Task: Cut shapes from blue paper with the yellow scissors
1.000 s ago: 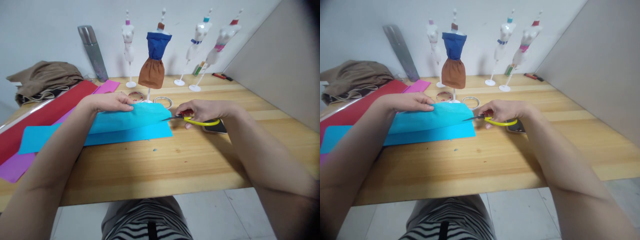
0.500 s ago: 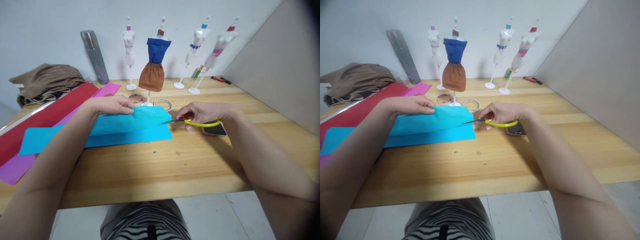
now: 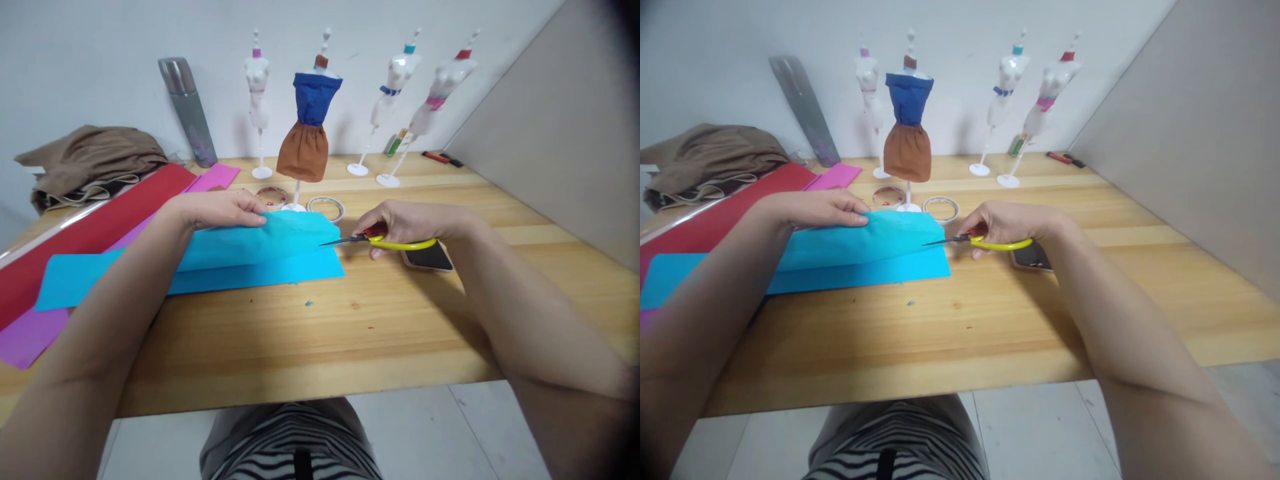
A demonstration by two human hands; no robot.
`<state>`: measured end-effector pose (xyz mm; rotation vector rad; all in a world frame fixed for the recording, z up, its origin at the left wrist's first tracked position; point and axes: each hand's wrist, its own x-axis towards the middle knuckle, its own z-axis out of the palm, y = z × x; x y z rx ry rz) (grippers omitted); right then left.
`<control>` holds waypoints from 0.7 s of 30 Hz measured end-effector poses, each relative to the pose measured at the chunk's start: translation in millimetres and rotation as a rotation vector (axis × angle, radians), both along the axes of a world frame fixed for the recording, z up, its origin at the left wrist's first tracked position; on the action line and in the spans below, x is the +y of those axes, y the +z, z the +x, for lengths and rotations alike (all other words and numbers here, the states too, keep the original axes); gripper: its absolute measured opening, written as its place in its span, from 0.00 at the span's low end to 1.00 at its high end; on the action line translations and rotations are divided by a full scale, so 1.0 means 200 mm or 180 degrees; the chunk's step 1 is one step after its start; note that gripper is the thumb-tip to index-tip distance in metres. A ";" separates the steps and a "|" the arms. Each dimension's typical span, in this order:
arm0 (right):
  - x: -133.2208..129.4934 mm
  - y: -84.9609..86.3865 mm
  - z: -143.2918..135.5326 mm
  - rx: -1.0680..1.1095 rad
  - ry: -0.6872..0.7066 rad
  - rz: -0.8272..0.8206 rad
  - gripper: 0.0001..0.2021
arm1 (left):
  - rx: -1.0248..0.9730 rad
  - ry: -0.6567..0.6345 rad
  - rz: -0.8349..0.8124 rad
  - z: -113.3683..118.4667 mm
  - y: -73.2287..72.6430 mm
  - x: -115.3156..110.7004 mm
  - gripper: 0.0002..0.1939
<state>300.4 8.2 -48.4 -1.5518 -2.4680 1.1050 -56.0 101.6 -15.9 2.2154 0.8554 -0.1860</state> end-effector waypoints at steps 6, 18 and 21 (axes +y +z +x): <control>0.01 -0.01 -0.01 -0.0025 0.0045 -0.0014 0.29 | -0.0013 0.0047 0.0072 0.00 0.01 -0.01 0.19; 0.01 -0.01 0.01 -0.0013 0.0045 0.0053 0.29 | 0.0071 -0.0045 0.0109 0.00 0.01 -0.01 0.23; 0.01 -0.01 0.00 -0.0052 0.0028 0.0078 0.35 | 0.0097 -0.0010 0.0018 0.00 0.00 0.00 0.22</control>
